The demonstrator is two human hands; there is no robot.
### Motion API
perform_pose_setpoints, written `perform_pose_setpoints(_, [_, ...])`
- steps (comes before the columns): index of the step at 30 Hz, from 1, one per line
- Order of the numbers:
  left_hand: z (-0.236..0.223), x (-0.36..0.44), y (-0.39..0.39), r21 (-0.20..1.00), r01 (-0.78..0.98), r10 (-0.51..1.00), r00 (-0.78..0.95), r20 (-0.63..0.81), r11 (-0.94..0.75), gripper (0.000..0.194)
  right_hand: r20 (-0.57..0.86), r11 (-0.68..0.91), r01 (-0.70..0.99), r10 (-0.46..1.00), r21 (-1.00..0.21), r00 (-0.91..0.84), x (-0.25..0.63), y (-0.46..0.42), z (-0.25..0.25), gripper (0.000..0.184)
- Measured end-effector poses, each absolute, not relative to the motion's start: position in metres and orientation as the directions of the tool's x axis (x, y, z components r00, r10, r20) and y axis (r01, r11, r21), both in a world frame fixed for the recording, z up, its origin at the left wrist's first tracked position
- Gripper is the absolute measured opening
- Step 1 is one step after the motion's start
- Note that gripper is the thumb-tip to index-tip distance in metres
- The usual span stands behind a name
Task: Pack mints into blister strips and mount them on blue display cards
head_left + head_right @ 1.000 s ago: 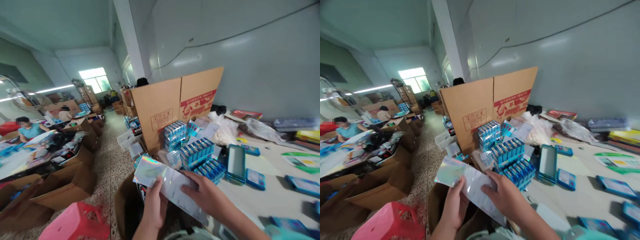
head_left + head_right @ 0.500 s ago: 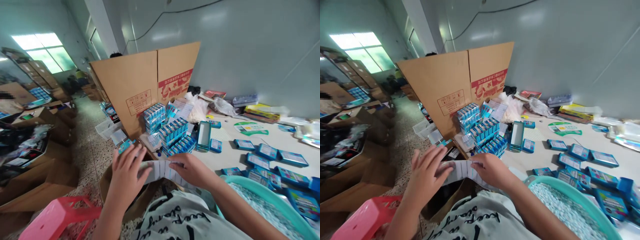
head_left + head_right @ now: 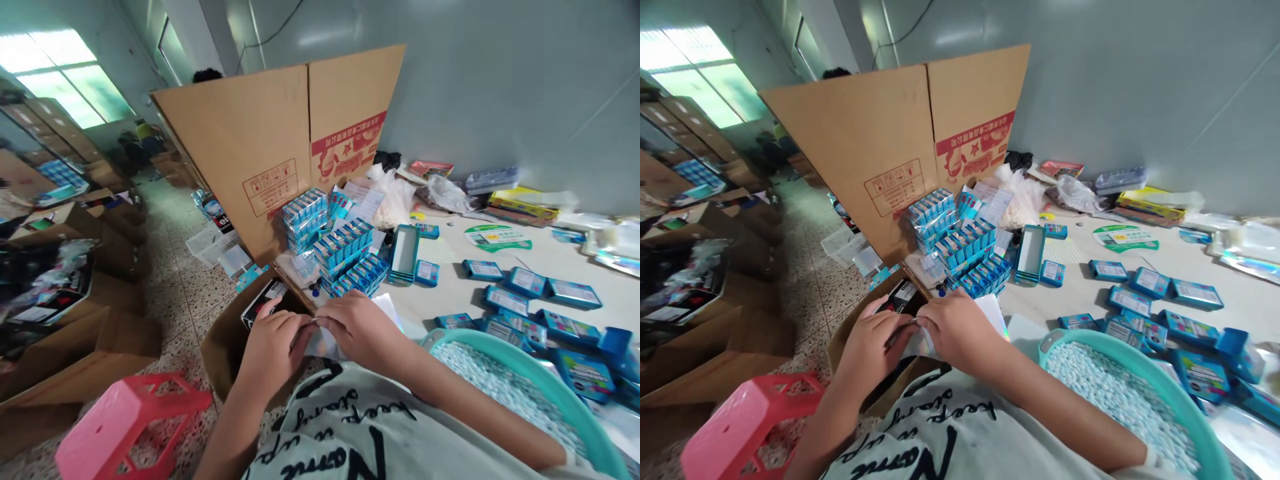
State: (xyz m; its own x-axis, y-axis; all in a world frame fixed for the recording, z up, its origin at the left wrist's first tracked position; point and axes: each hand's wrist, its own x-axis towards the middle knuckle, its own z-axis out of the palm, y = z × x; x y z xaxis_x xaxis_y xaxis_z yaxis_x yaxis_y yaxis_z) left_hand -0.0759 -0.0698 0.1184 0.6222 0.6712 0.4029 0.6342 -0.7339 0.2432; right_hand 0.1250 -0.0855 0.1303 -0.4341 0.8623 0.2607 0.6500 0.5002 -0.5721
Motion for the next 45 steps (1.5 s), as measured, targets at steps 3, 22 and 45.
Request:
perform_pose_setpoints(3, [0.107, -0.074, -0.074, 0.184, 0.657, 0.622, 0.531, 0.576, -0.731, 0.024, 0.242, 0.440, 0.623, 0.893, -0.646, -0.379, 0.128, -0.084, 0.131, 0.023])
perform_pose_setpoints(22, [0.090, -0.081, -0.082, 0.079, 0.514, 0.465, 0.686, 0.560, -0.854, 0.045, 0.169, 0.236, 0.360, 0.964, -0.903, -0.207, 0.136, -0.081, 0.128, 0.026])
perform_pose_setpoints(45, [0.041, 0.007, 0.023, 0.989, 0.143, 0.961, 0.276, 0.000, -0.041, 0.040, 0.026, -0.781, 0.512, 0.540, -0.356, 0.841, 0.322, -0.211, -0.033, 0.041])
